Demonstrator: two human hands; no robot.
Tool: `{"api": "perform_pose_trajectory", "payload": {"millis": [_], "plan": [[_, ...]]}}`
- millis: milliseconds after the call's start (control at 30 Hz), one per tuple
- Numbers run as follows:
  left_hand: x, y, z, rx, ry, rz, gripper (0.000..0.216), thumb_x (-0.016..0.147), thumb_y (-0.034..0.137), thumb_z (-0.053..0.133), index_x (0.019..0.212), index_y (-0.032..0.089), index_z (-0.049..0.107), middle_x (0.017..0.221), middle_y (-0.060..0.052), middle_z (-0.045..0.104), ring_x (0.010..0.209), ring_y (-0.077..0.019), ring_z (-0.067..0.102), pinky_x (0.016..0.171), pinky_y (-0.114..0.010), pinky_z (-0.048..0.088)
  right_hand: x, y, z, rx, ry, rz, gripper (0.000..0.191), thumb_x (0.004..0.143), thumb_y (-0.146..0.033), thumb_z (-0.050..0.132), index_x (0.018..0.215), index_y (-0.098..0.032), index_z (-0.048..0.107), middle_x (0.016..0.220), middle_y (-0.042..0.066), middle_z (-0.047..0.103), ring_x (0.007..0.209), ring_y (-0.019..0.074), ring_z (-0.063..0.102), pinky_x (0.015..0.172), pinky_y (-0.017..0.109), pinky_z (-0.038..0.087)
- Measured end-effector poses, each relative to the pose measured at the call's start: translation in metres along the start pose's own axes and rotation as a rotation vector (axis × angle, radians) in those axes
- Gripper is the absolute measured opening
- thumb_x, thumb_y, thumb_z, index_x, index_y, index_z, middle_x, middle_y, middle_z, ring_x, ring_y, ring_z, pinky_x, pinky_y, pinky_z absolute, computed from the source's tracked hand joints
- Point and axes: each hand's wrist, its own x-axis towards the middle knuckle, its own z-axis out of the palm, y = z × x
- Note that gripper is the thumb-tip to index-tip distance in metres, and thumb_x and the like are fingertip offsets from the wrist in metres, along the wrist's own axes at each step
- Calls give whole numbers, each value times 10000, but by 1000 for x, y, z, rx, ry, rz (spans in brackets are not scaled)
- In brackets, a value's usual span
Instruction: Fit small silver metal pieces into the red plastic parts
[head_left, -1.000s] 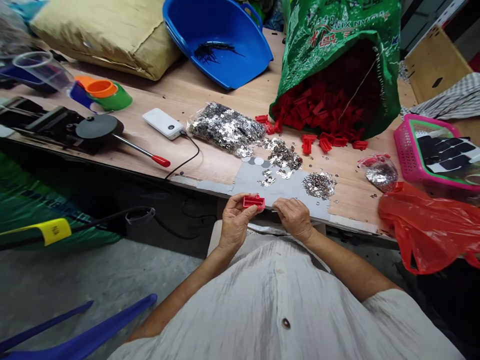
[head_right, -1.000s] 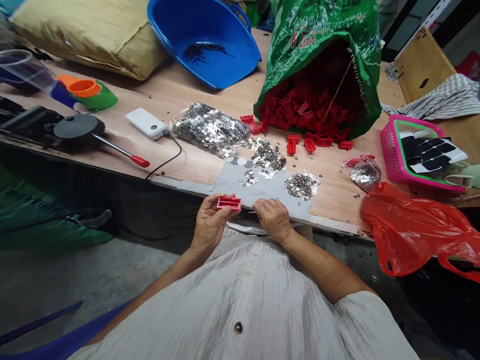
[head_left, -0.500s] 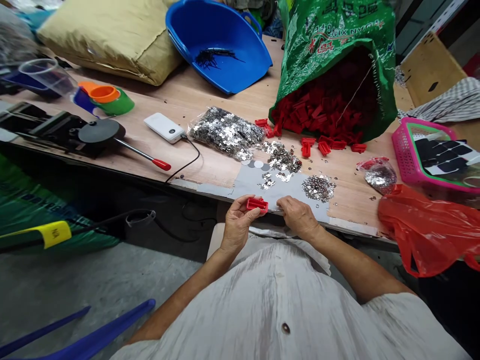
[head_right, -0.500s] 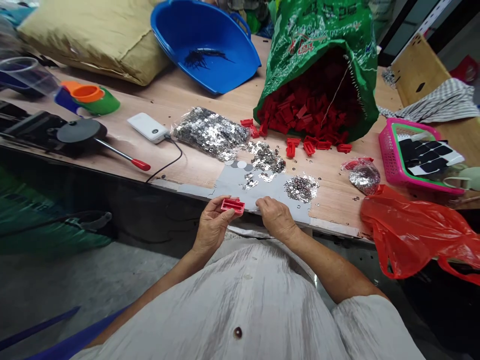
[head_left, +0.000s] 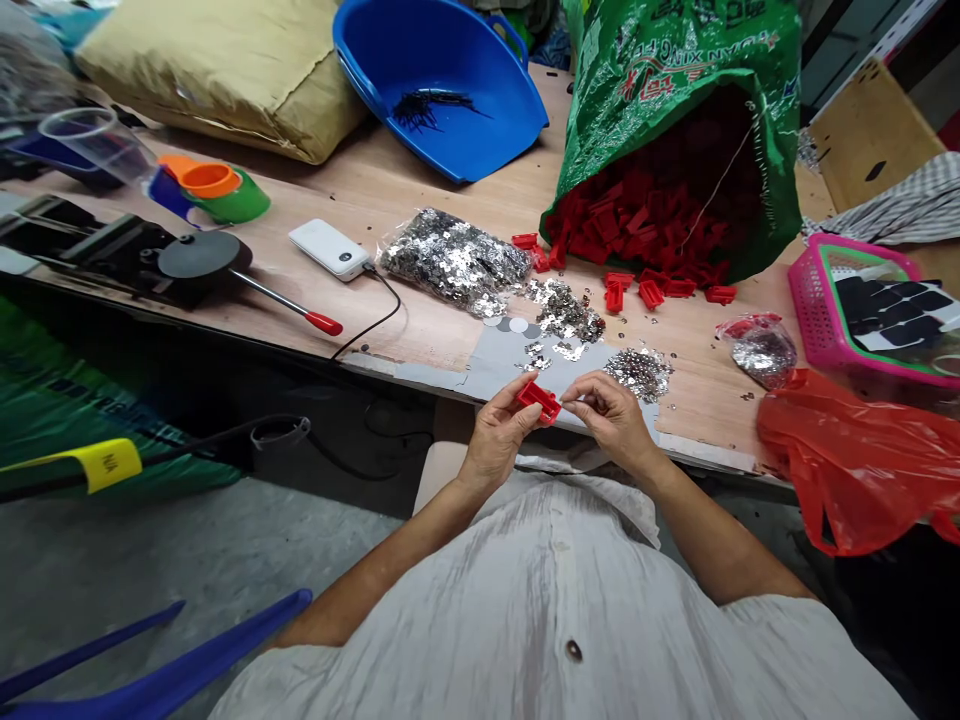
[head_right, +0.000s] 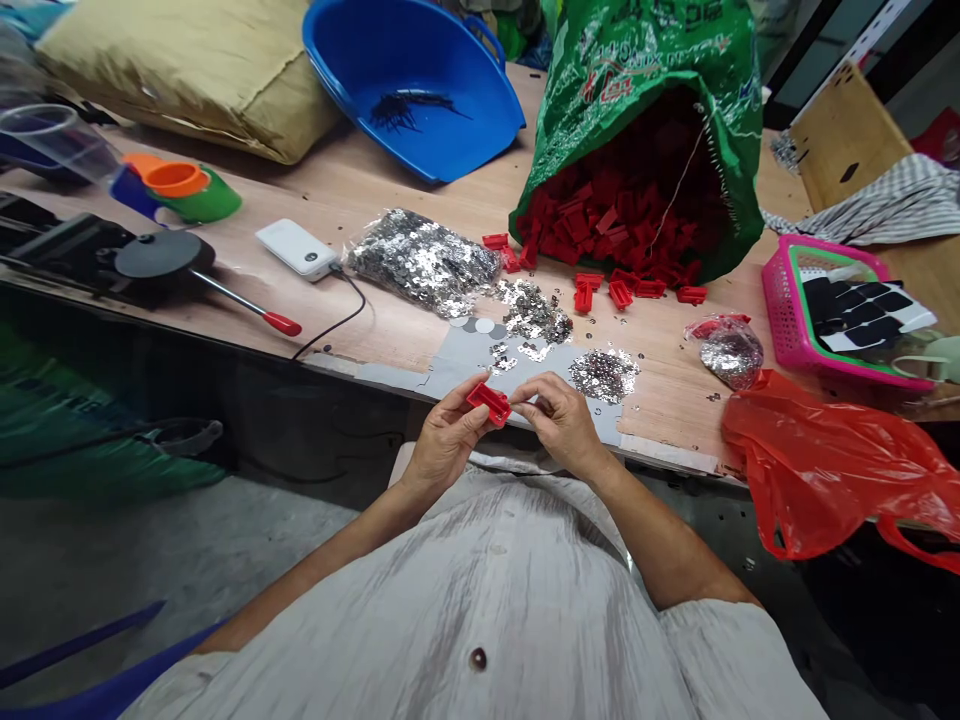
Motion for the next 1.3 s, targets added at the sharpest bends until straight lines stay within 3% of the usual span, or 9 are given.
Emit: {"api": "perform_pose_trajectory", "payload": {"millis": [133,300,533,667,800,900,1000,1100,1300], "plan": [[1,0,2,-4,-29,-36,479,737,265,773,1201,242,657,952,-33,723,818,-136,675,759,-277,561,-1,-3,2,42,-44,11,148,883,-367,629,860,-229,677,768,5,635,546,111,456,544,267,390],[2,4,4,-55,-36,-90,464,743,270,769,1194,236,665,945,-46,731,820,-139,672,735,-263,545,-1,2,-2,27,-75,-82,155,875,-380,646,844,-237,698,858,40,629,738,158,565,639,287,445],[-1,6,7,-20,-49,-112,456,712,238,786,1157,220,686,961,-53,731,865,-148,661,773,-250,519,-1,11,-12,87,-246,-131,83,880,-301,660,880,-232,707,862,31,664,771,148,606,682,278,455],[-1,4,6,14,-72,-105,457,706,253,788,1152,231,690,984,-46,726,864,-149,650,775,-254,510,-3,12,-12,93,-265,-77,86,875,-309,666,906,-236,697,879,28,672,763,147,600,662,273,441],[0,1,5,47,-93,-78,434,712,251,786,1134,221,689,961,-42,725,867,-150,648,793,-258,503,-8,13,-13,118,-258,31,154,844,-350,694,933,-232,654,886,2,652,624,106,515,559,243,390],[3,-2,2,94,-120,-38,408,728,242,775,1121,214,668,1026,-57,719,909,-167,656,820,-276,510,-10,14,-17,88,-258,85,250,851,-366,681,1045,-232,597,883,-9,620,596,96,474,544,233,385],[9,-4,-4,218,-181,54,368,738,214,767,1082,219,635,1187,-73,670,962,-183,663,869,-311,515,-12,15,-21,-38,-247,48,334,932,-346,560,1243,-234,519,1051,47,587,807,140,548,723,274,467],[20,-5,-14,476,-215,191,352,742,204,759,1066,217,622,1190,-76,660,992,-185,656,916,-321,497,-12,20,-22,-217,-217,-30,330,986,-275,423,1293,-229,537,1095,87,543,1007,183,534,904,339,450],[40,-5,-30,951,-252,273,333,761,226,720,1087,206,656,1028,-50,709,917,-175,661,865,-289,491,-13,30,-13,-403,-176,-9,247,937,-246,534,1148,-219,658,927,58,635,825,174,604,778,304,471]]}}
